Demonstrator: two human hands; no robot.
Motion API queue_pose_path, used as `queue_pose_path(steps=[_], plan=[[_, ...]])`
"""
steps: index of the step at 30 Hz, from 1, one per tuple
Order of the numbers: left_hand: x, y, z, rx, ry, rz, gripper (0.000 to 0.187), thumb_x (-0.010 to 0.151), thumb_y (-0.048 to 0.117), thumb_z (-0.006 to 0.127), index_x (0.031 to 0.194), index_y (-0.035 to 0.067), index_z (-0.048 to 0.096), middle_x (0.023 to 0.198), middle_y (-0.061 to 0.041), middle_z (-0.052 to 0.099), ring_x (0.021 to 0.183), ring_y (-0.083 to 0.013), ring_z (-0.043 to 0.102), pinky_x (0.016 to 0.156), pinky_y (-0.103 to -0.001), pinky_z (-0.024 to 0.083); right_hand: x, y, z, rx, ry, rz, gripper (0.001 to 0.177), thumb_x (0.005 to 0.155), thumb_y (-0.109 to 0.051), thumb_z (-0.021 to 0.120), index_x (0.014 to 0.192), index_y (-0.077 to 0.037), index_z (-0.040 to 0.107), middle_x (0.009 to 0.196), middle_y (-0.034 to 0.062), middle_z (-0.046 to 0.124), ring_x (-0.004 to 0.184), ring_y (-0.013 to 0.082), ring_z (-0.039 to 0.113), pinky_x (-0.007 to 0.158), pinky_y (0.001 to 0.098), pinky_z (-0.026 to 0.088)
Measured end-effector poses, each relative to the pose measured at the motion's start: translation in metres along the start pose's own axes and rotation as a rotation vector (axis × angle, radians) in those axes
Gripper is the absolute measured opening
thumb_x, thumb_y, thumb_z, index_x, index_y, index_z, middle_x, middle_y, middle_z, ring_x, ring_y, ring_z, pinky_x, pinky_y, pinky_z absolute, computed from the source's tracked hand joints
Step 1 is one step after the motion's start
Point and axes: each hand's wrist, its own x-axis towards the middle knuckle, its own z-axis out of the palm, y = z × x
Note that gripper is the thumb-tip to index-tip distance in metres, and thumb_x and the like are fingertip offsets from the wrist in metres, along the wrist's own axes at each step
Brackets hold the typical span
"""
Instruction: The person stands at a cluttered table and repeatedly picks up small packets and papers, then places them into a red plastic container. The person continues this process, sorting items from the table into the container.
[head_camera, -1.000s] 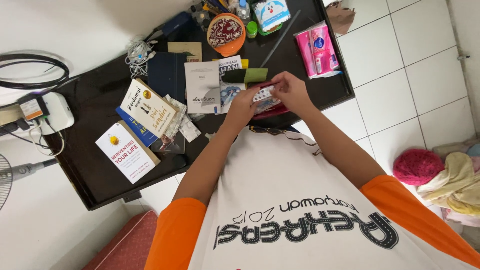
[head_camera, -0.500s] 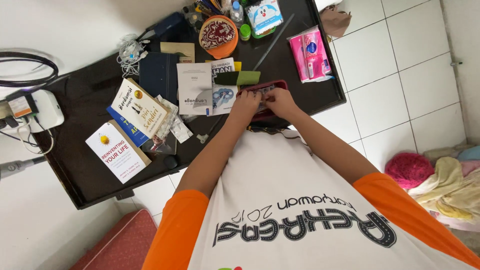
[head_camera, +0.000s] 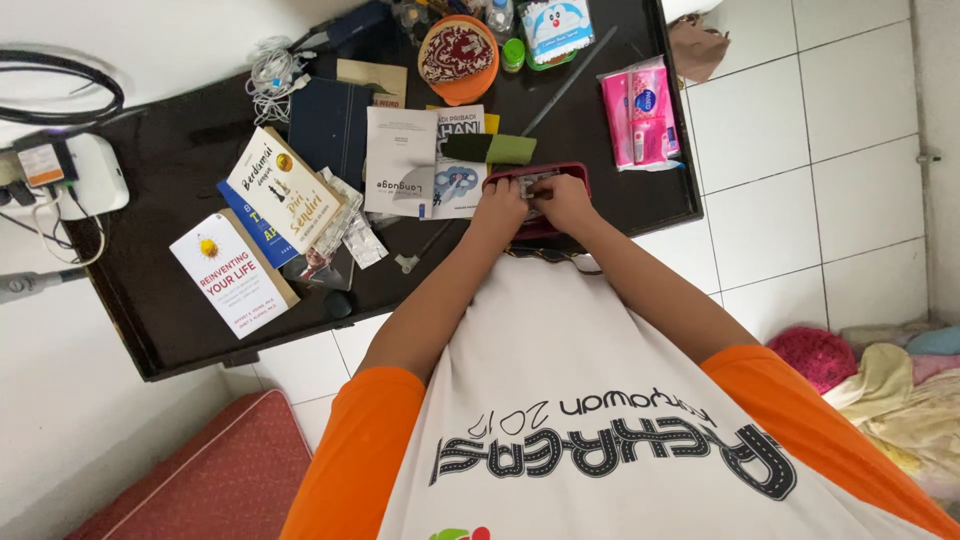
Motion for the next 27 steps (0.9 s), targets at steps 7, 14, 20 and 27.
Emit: queue_pose_path(steps=[7,14,20,27], plan=[[-0.003,0.002,0.006,-0.005,-0.103,0.009,0.012,0.07,0.005,0.084,0.077,0.011,0.077,0.086,-0.009,0.068,0.091,-0.0283,0.061,0.081,-0.042,0.046,-0.005,-0.016,-0.002,-0.047,-0.046,0.005,0.033,0.089,-0.011,0.066,0.12,-0.006,0.077,0.118,0.0175,0.075,0.116,0.0392,0.067,0.1,0.0464,0.054],[-0.002,0.003,0.027,-0.003,-0.276,0.03,0.017,0.07,0.002,0.084,0.085,0.009,0.08,0.089,-0.012,0.072,0.101,-0.0338,0.059,0.086,-0.046,0.045,-0.001,-0.016,0.006,-0.267,-0.029,-0.177,0.026,0.091,-0.005,0.063,0.112,0.001,0.078,0.1,0.0231,0.076,0.097,0.0421,0.07,0.088,0.0462,0.059],[-0.004,0.0,0.034,-0.05,-0.263,0.039,0.018,0.071,0.0,0.082,0.087,0.007,0.079,0.09,-0.014,0.07,0.102,-0.0344,0.058,0.085,-0.047,0.046,-0.004,-0.023,0.002,-0.235,-0.024,-0.165,0.026,0.093,-0.006,0.063,0.113,0.002,0.078,0.101,0.023,0.076,0.099,0.0412,0.07,0.089,0.0468,0.057],[-0.009,-0.021,-0.012,-0.276,0.056,0.125,0.019,0.074,-0.001,0.076,0.093,0.002,0.074,0.087,-0.012,0.065,0.098,-0.0308,0.061,0.082,-0.041,0.055,-0.018,-0.035,-0.005,-0.089,0.022,-0.105,0.028,0.095,-0.014,0.063,0.116,-0.002,0.077,0.111,0.0207,0.075,0.11,0.0411,0.067,0.097,0.0487,0.055]])
